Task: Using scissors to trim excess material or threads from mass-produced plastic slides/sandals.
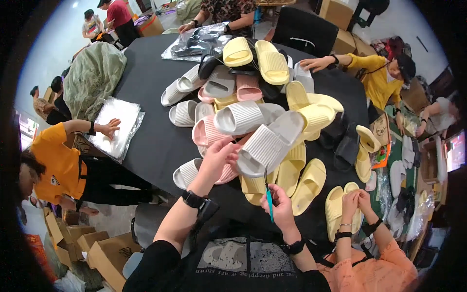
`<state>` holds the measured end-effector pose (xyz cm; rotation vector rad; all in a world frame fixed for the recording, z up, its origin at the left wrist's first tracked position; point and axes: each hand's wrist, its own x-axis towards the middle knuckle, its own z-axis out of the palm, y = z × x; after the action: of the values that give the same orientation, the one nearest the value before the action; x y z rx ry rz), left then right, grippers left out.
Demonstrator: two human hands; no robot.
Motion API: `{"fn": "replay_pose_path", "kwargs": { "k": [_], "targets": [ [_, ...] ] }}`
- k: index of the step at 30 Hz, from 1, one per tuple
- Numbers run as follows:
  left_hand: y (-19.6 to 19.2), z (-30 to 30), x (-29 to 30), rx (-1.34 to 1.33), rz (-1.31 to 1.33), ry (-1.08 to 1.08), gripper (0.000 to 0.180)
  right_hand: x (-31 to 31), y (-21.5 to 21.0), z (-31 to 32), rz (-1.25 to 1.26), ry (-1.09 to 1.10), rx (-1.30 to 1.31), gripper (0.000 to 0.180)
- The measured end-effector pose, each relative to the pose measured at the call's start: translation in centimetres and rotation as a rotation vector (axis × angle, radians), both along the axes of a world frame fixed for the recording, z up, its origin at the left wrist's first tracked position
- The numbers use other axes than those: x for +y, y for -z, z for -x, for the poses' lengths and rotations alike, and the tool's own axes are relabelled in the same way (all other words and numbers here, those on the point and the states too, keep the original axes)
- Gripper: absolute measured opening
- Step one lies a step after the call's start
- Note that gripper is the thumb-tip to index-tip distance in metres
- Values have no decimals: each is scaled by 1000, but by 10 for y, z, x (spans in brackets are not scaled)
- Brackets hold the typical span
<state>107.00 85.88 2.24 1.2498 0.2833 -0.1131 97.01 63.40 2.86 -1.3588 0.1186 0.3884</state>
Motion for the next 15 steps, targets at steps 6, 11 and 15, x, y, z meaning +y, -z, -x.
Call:
{"fn": "replay_pose_path", "kwargs": {
  "k": [6,11,15],
  "targets": [
    [0,-8,2,92,522,142,17,16,-12,8,138,11,39,43],
    [13,11,33,106,622,73,14,51,-24,6,64,-92,41,43],
    [0,40,20,-49,50,-11,3,56,-21,10,127,-36,18,44]
  ]
}}
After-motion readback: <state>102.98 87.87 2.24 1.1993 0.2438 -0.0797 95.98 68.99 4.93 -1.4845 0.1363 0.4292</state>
